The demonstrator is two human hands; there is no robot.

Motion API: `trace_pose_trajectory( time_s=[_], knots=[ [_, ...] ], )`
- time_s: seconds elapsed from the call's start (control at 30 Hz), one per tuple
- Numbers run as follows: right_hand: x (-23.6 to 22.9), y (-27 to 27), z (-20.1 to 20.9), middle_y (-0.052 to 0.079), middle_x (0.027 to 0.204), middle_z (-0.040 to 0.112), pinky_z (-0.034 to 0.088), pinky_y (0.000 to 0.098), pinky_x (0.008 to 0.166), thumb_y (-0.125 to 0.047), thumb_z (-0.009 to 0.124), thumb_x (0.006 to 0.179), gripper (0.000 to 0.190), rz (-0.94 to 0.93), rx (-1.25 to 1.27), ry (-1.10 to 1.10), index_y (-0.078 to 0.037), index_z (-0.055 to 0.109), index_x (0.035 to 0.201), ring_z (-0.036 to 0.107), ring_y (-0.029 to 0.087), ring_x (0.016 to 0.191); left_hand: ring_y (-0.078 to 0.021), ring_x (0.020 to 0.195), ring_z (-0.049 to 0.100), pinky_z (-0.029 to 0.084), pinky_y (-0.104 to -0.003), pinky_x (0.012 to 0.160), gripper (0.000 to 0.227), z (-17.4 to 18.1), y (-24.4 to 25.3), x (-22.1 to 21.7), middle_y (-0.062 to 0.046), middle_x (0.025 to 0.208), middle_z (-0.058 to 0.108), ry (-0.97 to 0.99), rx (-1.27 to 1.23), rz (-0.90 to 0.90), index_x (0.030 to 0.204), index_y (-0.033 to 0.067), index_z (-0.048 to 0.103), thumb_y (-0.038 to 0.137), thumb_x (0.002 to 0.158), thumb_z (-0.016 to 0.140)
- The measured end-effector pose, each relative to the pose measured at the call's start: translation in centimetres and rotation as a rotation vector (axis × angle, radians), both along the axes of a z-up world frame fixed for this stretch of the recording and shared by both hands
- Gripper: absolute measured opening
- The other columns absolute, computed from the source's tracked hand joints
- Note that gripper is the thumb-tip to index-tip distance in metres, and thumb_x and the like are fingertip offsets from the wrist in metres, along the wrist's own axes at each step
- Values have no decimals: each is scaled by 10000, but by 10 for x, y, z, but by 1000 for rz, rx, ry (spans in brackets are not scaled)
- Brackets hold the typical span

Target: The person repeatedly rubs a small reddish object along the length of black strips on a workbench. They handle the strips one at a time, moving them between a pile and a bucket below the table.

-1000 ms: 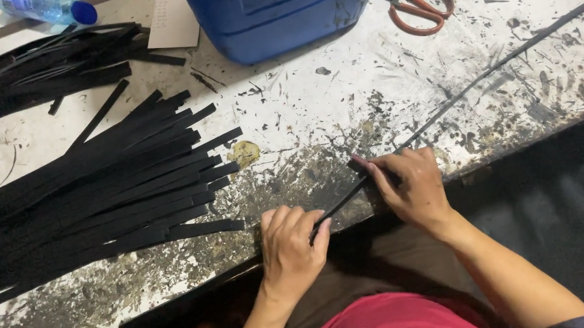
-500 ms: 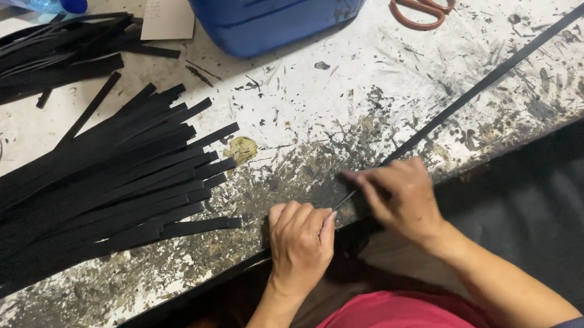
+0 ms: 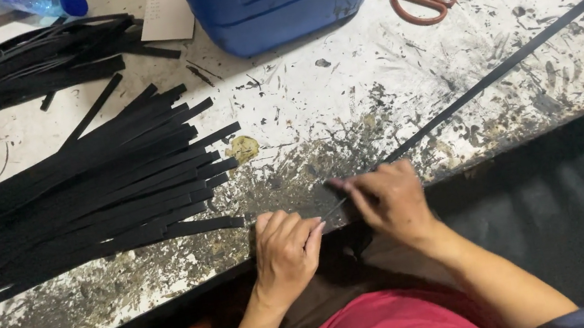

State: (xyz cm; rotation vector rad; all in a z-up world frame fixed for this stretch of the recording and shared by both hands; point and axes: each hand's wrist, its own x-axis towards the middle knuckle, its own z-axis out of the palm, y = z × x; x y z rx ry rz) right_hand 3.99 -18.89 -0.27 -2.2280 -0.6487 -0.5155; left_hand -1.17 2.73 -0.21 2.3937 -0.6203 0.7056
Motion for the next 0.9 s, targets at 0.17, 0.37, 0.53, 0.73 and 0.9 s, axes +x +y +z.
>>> trace_pose_trajectory(
  time_s=[0.17, 0.37, 0.53, 0.73, 0.9],
  knots=[
    [10, -25, -1, 3, 687, 737, 439, 323, 735, -249, 758, 905, 84, -124, -74, -5, -173, 794, 898, 652, 200, 649, -241, 655, 604, 475, -380, 762, 91, 7, 1, 2, -12, 640, 538, 19, 22, -4, 861, 110, 720, 169, 864, 789],
    [-4, 11, 10, -25, 687, 740, 437, 315, 713, -241, 769, 882, 43, -55, -8, -46, -207, 792, 895, 637, 176, 622, -252, 663, 610, 478, -391, 765, 91, -5, -25, 20, -30, 644, 538, -12, 0, -31, 866, 93, 712, 171, 903, 743],
    [12, -21, 3, -8, 709, 752, 410, 321, 719, -222, 737, 922, 70, -92, -39, -37, -182, 794, 910, 639, 184, 627, -242, 655, 614, 477, -379, 774, 103, -2, -8, 9, -17, 631, 544, 25, -7, -13, 836, 107, 715, 176, 896, 761],
    [-9, 11, 1, -26, 689, 730, 430, 319, 725, -208, 760, 886, 29, -61, -19, -83, -195, 775, 907, 639, 181, 623, -246, 637, 615, 480, -377, 756, 102, 4, -5, 10, -21, 617, 552, 34, -20, -21, 810, 103, 705, 145, 866, 779],
    [14, -11, 6, -12, 701, 721, 419, 346, 723, -178, 739, 907, 42, -75, -43, -108, -161, 767, 933, 633, 202, 640, -253, 635, 617, 488, -379, 751, 105, -2, 2, 5, -24, 625, 554, 38, -32, -19, 834, 116, 708, 170, 869, 791]
  ],
)
